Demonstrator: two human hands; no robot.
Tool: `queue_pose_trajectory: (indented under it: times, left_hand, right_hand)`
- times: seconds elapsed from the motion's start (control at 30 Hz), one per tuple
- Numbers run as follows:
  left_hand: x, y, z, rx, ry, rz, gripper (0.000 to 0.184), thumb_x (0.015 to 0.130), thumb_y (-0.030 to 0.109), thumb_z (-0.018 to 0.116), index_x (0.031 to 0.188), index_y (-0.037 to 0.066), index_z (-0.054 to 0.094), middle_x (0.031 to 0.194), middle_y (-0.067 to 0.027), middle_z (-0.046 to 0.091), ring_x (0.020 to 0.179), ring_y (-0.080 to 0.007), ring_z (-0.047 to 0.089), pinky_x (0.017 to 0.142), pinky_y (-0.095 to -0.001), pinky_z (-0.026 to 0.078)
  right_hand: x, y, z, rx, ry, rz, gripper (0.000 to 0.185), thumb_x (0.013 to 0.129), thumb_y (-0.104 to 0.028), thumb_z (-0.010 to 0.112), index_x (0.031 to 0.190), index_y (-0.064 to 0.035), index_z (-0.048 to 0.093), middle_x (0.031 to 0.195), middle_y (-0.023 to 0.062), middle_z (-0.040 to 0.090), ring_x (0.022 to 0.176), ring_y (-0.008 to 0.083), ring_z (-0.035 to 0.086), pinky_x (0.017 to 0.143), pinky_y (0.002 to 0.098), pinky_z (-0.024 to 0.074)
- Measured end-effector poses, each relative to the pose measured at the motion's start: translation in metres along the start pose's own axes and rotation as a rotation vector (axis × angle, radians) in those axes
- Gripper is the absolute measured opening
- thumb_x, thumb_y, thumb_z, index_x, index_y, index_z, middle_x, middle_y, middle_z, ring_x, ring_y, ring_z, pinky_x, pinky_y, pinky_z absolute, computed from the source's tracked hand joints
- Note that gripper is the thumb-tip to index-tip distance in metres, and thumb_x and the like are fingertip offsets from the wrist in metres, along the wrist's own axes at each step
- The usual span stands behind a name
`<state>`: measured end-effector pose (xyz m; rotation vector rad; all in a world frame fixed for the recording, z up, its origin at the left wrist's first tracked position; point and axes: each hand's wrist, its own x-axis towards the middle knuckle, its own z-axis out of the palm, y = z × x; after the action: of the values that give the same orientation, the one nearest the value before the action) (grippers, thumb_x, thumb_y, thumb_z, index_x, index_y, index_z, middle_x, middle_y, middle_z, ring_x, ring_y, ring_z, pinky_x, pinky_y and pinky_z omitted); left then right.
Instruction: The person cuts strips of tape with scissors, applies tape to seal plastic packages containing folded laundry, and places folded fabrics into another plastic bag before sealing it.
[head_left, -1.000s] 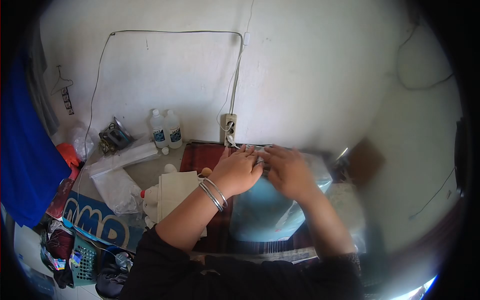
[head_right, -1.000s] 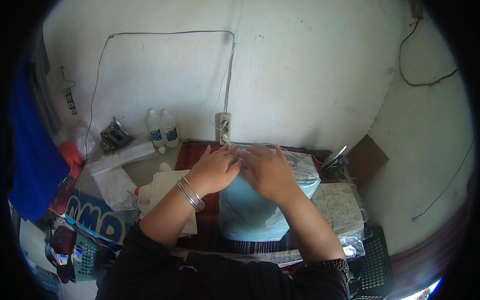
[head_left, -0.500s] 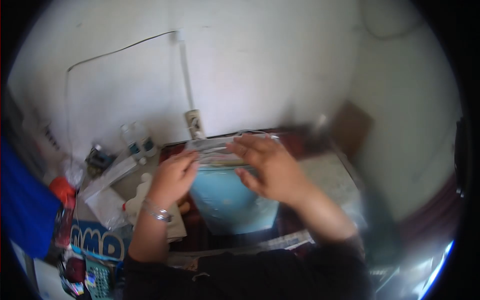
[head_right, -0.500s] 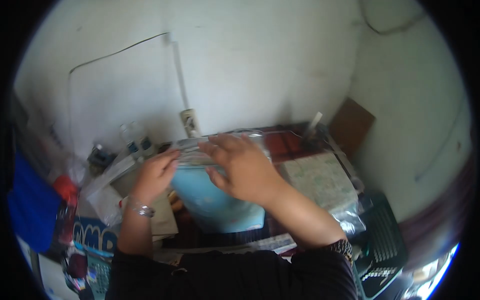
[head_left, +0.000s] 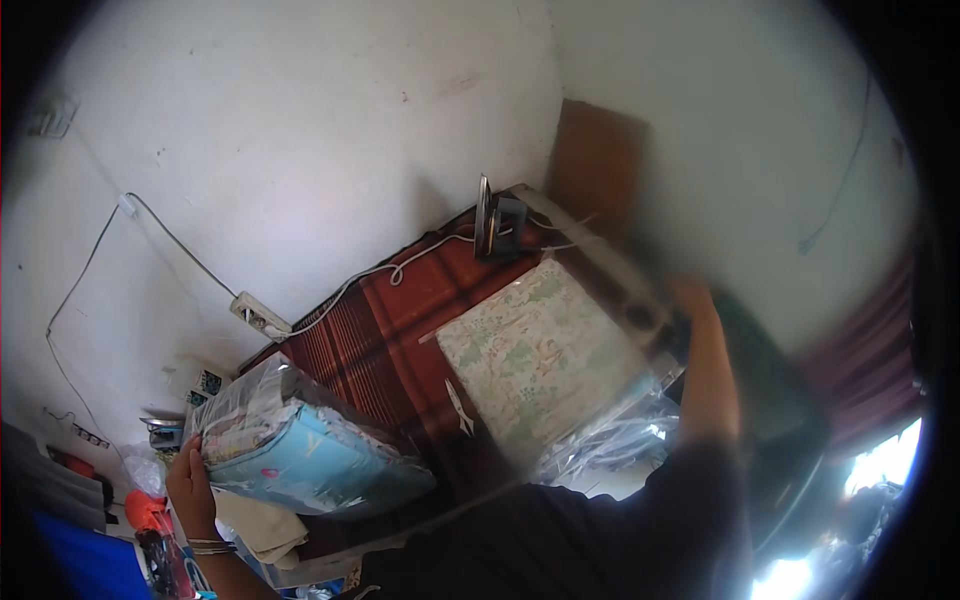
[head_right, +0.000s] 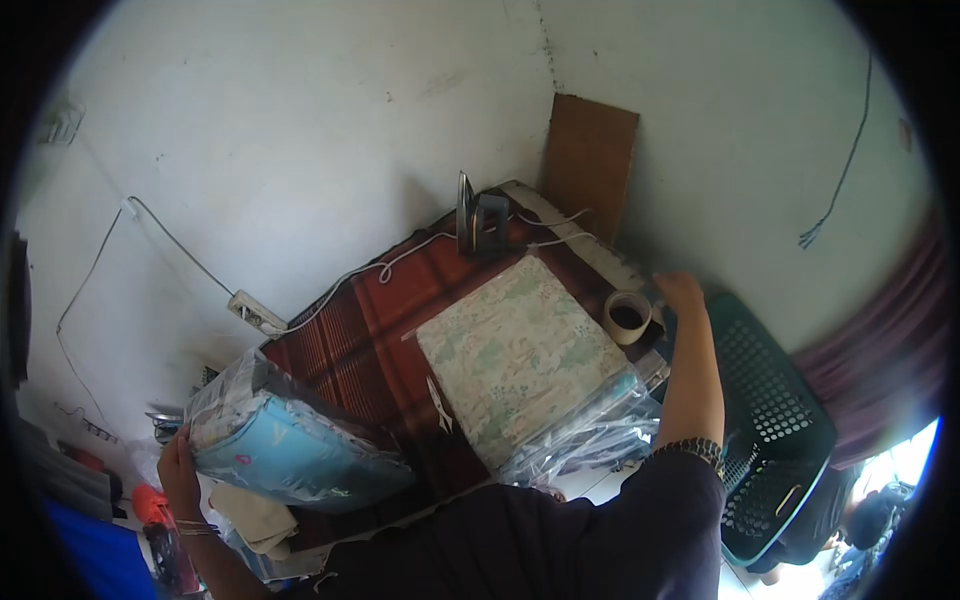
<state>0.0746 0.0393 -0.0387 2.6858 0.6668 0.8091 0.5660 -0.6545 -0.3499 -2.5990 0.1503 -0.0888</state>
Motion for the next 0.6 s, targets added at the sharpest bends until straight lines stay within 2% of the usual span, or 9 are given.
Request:
queue_pose_trajectory:
  times: [0.13,0.17,0.23,0.27,0.37,0.43,0.47,0.5,0.6]
  left_hand:
    - [-0.002,0.008,0.002,0.058,-0.003,-0.060,0.031,0.096,0.017,0.048,0.114,-0.004,0.063,0.115,-0.0172,0.065,0.110,-0.0260,0.059,0.098,-0.0345,0.042]
    - [-0.003,0.010,0.001,0.075,0.007,-0.070,0.031,0.096,0.017,0.048,0.114,-0.004,0.063,0.115,-0.0172,0.065,0.110,-0.0260,0.059,0.098,-0.0345,0.042]
    - [-0.003,0.010,0.000,0.027,-0.008,-0.078,0.031,0.096,0.016,0.047,0.114,-0.004,0.063,0.116,-0.0173,0.064,0.112,-0.0261,0.058,0.100,-0.0345,0.041]
    - [-0.003,0.011,-0.002,0.040,-0.015,-0.073,0.031,0.096,0.016,0.047,0.115,-0.004,0.062,0.118,-0.0173,0.063,0.114,-0.0262,0.057,0.101,-0.0344,0.040]
    - [-0.004,0.013,-0.004,0.060,-0.030,-0.092,0.031,0.096,0.016,0.047,0.116,-0.003,0.062,0.120,-0.0168,0.063,0.115,-0.0263,0.057,0.101,-0.0343,0.039]
    - [-0.005,0.017,-0.003,0.056,-0.029,-0.107,0.032,0.096,0.016,0.047,0.117,-0.003,0.062,0.120,-0.0162,0.063,0.116,-0.0262,0.057,0.102,-0.0344,0.039]
    - [-0.006,0.019,-0.003,0.072,-0.022,-0.093,0.032,0.096,0.016,0.047,0.117,-0.003,0.062,0.120,-0.0162,0.063,0.115,-0.0267,0.057,0.102,-0.0346,0.039]
    - [-0.006,0.019,-0.002,0.086,-0.018,-0.079,0.032,0.096,0.016,0.047,0.116,-0.003,0.062,0.119,-0.0163,0.063,0.115,-0.0271,0.057,0.101,-0.0347,0.039]
    - [-0.006,0.014,-0.001,0.099,-0.008,-0.008,0.030,0.095,0.015,0.047,0.115,-0.002,0.063,0.118,-0.0168,0.063,0.114,-0.0288,0.058,0.100,-0.0353,0.041]
  right_hand:
    - [0.050,0.003,0.028,0.118,-0.240,0.128,0.071,0.080,-0.061,0.057,0.119,-0.0026,0.062,0.121,0.0240,0.060,0.115,0.0366,0.056,0.099,0.0435,0.0419]
    - [0.059,0.002,0.036,0.127,-0.254,0.113,0.071,0.080,-0.061,0.057,0.119,-0.0026,0.062,0.121,0.0240,0.060,0.115,0.0366,0.056,0.099,0.0435,0.0419]
    - [0.055,-0.022,0.026,0.292,-0.338,0.288,0.071,0.080,-0.061,0.058,0.119,-0.0021,0.062,0.121,0.0253,0.059,0.116,0.0371,0.055,0.099,0.0432,0.0417]
    - [0.064,-0.022,0.036,0.297,-0.351,0.275,0.071,0.080,-0.061,0.058,0.119,-0.0021,0.062,0.121,0.0253,0.059,0.116,0.0371,0.055,0.099,0.0432,0.0417]
    - [0.101,0.002,0.064,0.310,-0.483,0.316,0.061,0.079,-0.053,0.064,0.112,-0.0023,0.066,0.116,0.0240,0.062,0.111,0.0342,0.059,0.096,0.0411,0.0440]
    - [0.110,0.001,0.059,0.054,-0.393,0.043,0.049,0.076,-0.043,0.069,0.104,-0.0025,0.069,0.106,0.0207,0.067,0.103,0.0304,0.063,0.089,0.0397,0.0469]
    - [0.111,-0.002,0.060,0.046,-0.392,0.043,0.049,0.076,-0.043,0.069,0.104,-0.0025,0.069,0.106,0.0207,0.067,0.103,0.0304,0.063,0.089,0.0397,0.0469]
    - [0.110,-0.006,0.063,0.091,-0.119,-0.023,0.044,0.076,-0.039,0.069,0.100,-0.0020,0.070,0.100,0.0188,0.068,0.097,0.0289,0.064,0.084,0.0388,0.0480]
    - [0.097,-0.028,0.030,0.187,0.245,-0.105,0.038,0.076,-0.033,0.068,0.096,-0.0014,0.070,0.091,0.0164,0.069,0.086,0.0273,0.066,0.078,0.0374,0.0492]
